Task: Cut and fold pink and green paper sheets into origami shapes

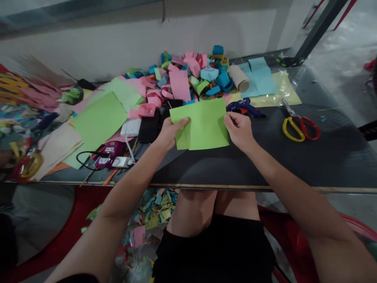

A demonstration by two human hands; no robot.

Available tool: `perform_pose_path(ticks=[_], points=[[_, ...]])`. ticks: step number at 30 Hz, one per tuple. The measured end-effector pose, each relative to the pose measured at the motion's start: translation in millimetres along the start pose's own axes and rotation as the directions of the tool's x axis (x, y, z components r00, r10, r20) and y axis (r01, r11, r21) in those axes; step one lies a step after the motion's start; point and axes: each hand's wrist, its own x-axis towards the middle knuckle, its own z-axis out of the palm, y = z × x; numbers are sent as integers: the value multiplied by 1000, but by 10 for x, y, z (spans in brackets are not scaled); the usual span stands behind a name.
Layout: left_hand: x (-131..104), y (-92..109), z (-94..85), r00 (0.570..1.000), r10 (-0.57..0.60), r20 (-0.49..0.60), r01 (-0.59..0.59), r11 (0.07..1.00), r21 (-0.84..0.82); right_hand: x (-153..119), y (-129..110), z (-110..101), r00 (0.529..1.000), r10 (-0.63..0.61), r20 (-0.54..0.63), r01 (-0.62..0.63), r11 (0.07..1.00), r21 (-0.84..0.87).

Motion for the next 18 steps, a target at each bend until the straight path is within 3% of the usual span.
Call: perform_pose_path(ticks=[2,5,10,15,18], points=[[60,68,95,1000,1,19,-1,1000,-10,51,148,9,991,136,-18,-131,977,169],[94,74,136,999,33,-30,-32,999,36,50,291,19,979,205,10,-199,938,285],[69,-20,52,989,96,-110,-80,987,141,-33,270,19,985,168,-35,-160,973,168],[59,20,-88,986,164,-28,-156,972,178,-69,227,16,995,75,-67,-72,997,42],[74,208,-169,965,256,62,-263,931,253,-87,214,17,995,35,-90,-34,999,11]])
